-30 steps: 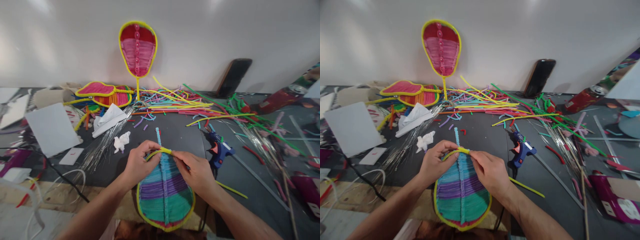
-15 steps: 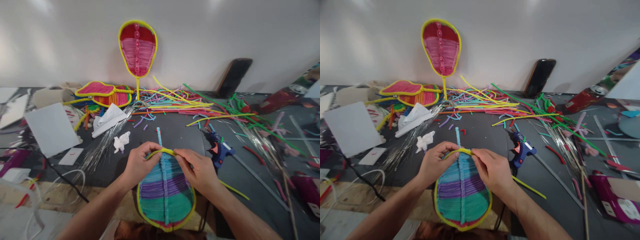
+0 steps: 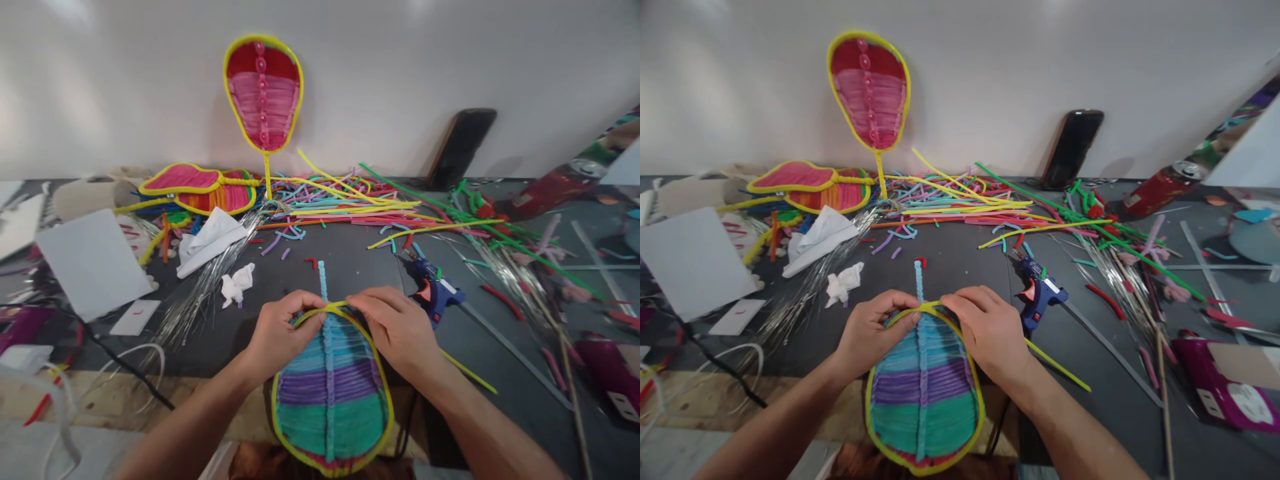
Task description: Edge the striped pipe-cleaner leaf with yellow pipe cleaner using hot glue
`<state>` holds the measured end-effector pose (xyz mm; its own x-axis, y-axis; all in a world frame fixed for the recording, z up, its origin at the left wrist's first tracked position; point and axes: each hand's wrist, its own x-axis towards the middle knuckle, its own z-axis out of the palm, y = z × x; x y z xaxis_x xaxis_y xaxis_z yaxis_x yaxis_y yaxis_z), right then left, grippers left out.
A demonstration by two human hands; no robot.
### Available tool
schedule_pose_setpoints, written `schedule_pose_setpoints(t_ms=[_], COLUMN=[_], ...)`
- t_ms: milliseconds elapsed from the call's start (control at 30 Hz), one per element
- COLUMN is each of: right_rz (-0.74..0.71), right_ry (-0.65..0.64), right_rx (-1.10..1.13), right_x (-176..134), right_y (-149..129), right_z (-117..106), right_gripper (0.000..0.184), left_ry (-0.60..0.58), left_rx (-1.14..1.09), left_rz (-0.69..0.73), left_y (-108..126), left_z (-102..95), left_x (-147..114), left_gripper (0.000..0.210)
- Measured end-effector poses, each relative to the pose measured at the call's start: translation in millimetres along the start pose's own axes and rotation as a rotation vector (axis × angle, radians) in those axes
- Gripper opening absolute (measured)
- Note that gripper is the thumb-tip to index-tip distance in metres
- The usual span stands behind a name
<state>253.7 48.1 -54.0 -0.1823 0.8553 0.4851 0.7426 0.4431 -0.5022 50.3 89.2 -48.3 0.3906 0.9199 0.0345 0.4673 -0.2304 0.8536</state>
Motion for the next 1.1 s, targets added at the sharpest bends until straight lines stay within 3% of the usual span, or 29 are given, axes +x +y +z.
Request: schedule_pose_setpoints(t_ms=[300, 700, 800, 967, 1033, 1100], right_rz=[0.041, -0.05, -0.033, 0.099, 0.158, 0.173], right_ry=[0.017, 0.082, 0.09, 0.188, 0.103, -0.088], right_rx=[-0.013, -0.165, -0.183, -0.189, -0.235, -0.33], right_x=[-3, 0, 2, 3, -2, -10], right_y=[2, 7, 11, 14, 17, 23], right_z=[7, 6, -5, -46, -60, -68], right_gripper=[0.028, 0.02, 0.019, 0.016, 0.016, 0.019], left_ry=[0.036, 0.016, 0.015, 0.022, 0.026, 0.035], left_rx=[-0.039, -0.044, -0.053, -0.081, -0.071, -0.071], left_rz=[0.073, -0.063, -0.077, -0.077, -0.064, -0.051], left_y=[2, -8, -10, -8, -8, -9], left_z=[1.7, 5.6, 5.7, 3.7, 2.5, 1.4], left_x=[0, 1, 2, 4, 5, 7], left_gripper=[0.008, 0.009, 0.009, 0.009, 0.009, 0.01])
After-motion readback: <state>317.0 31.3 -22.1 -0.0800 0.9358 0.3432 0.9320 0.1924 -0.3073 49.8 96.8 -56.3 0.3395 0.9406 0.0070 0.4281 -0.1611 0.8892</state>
